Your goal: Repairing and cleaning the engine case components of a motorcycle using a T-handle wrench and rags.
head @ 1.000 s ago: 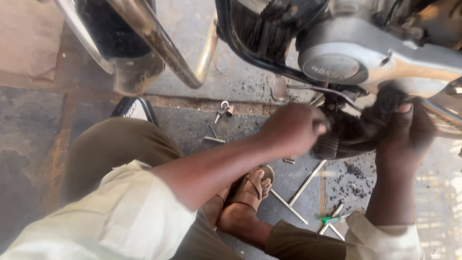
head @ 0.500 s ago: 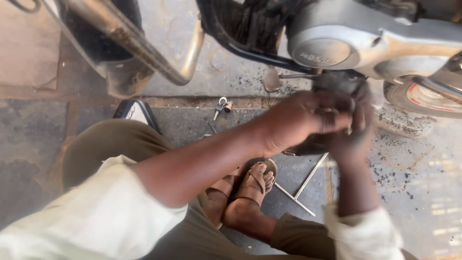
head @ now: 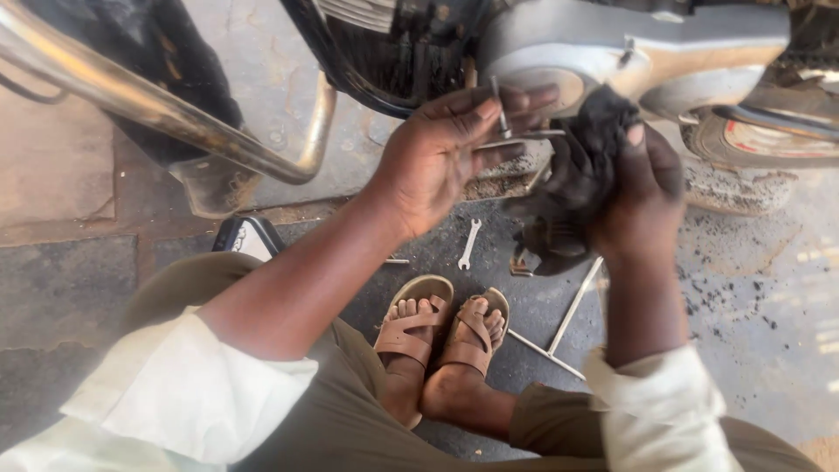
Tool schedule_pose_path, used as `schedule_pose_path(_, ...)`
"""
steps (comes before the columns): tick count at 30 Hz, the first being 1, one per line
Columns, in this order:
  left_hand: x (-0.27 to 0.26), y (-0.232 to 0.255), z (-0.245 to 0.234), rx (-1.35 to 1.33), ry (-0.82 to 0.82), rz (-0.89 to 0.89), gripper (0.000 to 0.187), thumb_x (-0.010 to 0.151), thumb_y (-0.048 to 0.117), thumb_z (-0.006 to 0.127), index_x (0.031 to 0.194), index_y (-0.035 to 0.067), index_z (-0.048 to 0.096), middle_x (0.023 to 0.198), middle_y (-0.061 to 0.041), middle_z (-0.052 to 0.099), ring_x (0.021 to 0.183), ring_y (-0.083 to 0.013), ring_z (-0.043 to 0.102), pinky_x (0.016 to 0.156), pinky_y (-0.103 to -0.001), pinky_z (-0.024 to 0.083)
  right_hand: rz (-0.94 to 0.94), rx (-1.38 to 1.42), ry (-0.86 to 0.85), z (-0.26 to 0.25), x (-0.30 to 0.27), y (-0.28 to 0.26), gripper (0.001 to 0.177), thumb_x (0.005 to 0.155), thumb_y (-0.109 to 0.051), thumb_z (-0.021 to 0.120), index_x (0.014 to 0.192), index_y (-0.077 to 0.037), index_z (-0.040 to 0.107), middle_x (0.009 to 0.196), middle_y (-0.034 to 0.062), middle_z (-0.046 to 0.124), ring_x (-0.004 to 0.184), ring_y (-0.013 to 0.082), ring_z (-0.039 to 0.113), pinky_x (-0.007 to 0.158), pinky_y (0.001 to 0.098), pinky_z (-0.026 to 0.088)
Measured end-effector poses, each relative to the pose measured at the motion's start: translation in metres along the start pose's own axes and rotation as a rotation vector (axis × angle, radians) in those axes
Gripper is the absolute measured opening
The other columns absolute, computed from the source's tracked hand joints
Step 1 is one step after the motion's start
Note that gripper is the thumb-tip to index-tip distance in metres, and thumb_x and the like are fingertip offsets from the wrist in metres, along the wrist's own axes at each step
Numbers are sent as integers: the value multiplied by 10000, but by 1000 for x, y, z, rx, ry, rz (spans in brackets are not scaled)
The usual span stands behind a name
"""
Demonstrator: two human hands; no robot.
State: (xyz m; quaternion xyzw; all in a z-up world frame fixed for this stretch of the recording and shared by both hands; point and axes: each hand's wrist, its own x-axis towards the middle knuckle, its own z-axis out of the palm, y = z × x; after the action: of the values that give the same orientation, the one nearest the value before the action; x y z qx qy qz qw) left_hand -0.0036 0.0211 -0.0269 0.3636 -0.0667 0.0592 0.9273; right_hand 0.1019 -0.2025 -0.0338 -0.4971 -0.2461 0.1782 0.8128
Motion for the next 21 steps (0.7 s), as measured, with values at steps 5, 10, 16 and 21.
schedule_pose_path(5, -7, -17, 1, 50, 61, -82, 151, 1008, 250, 673, 1072, 155, 771, 1116, -17, 743, 1054, -154, 680, 950, -372, 540, 102, 341, -25, 42, -4, -4, 384, 1057, -135, 460, 1397, -3, 581, 1278, 167, 677, 1171, 271, 671, 1071, 411, 572)
schedule_pose_path(10, -9, -29, 11, 217, 104, -59, 133, 1025, 218, 697, 1104, 126, 752, 894, 27, 662, 705, -78, 461, 670, -258, 376, 65, 610, -134, 65, -8, -14, 324, 1089, -265, 440, 1218, -18, 607, 1226, 168, 687, 1197, 271, 678, 1086, 397, 581)
schedule_pose_path(16, -12, -29, 26, 521, 185, -194, 149, 989, 219, 665, 1013, 136, 787, 851, 0, 784, 788, -128, 719, 743, -279, 576, -46, -787, -91, 48, -22, -58, 374, 1095, -234, 665, 1408, -33, 703, 1032, 162, 766, 784, 260, 721, 792, 314, 564)
schedule_pose_path(21, -5, 33, 79, 1092, -118, 460, 153, 1014, 205, 687, 1103, 98, 751, 1039, -82, 744, 966, -184, 730, 853, -344, 590, -319, -1355, -201, -54, -28, -152, 653, 937, -216, 749, 1521, -41, 513, 1104, 135, 770, 866, 252, 773, 734, 331, 609)
